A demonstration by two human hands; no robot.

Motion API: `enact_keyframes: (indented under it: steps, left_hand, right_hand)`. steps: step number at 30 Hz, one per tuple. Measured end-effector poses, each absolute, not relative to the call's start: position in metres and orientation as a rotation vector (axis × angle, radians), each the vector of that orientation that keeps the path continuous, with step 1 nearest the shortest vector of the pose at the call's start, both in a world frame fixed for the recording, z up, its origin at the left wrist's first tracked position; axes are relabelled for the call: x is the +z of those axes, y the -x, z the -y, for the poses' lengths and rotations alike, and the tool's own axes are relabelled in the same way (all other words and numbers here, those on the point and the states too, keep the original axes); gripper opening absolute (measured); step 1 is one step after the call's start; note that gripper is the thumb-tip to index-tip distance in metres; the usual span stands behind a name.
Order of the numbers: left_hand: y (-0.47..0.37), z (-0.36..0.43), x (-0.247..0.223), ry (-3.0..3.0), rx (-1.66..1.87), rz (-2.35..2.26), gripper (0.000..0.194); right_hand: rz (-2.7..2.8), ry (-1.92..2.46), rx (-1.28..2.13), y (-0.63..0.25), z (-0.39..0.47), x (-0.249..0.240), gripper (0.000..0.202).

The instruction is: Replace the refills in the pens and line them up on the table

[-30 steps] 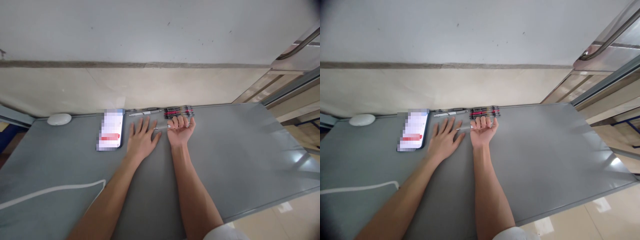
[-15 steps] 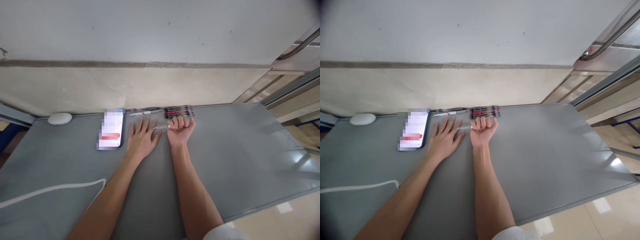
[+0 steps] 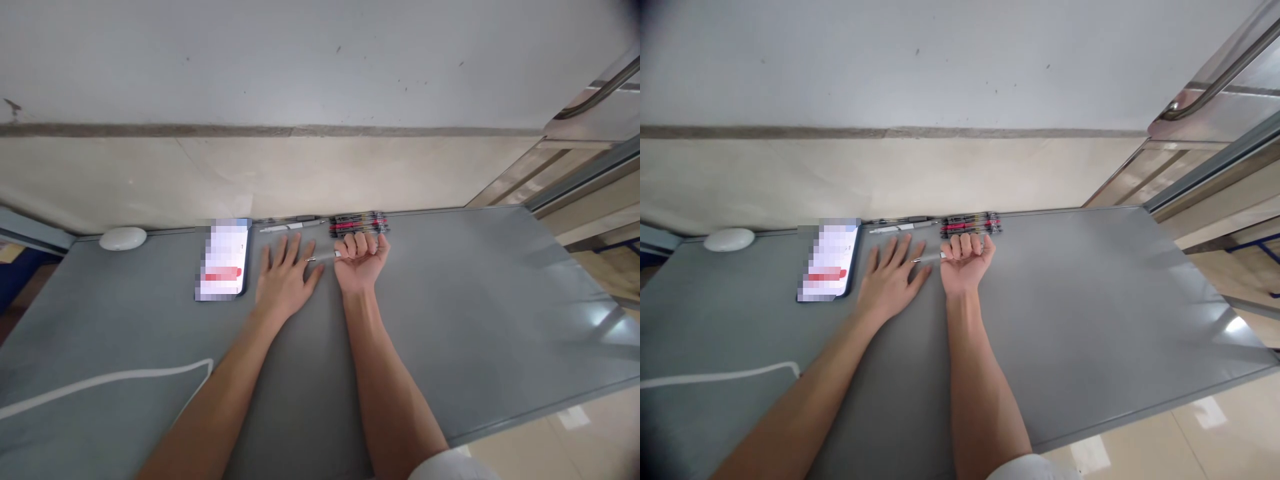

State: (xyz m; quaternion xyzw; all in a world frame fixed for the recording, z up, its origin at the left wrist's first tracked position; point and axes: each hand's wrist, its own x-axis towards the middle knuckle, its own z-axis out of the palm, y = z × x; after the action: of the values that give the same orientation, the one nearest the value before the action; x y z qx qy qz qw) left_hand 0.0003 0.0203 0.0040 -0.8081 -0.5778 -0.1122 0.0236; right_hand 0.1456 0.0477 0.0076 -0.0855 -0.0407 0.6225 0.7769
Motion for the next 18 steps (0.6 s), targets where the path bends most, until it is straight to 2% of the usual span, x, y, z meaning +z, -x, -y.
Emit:
enact_keyframes:
  steps: [5,18]
  left_hand:
    - [-0.0002,-0.0204,0.0040,2.502,-0.358,1.774,0.056]
    - [0.0007,-0.0208,0.0023,2.493,-0.404,1.745,0.055]
  right_hand:
    - [0.109,0.198,1.316,-0.1447,-0.0462,0.0097,0.054]
    - [0.186,0.338,1.246,-0.1445,-0.0459,0.0096,0.053]
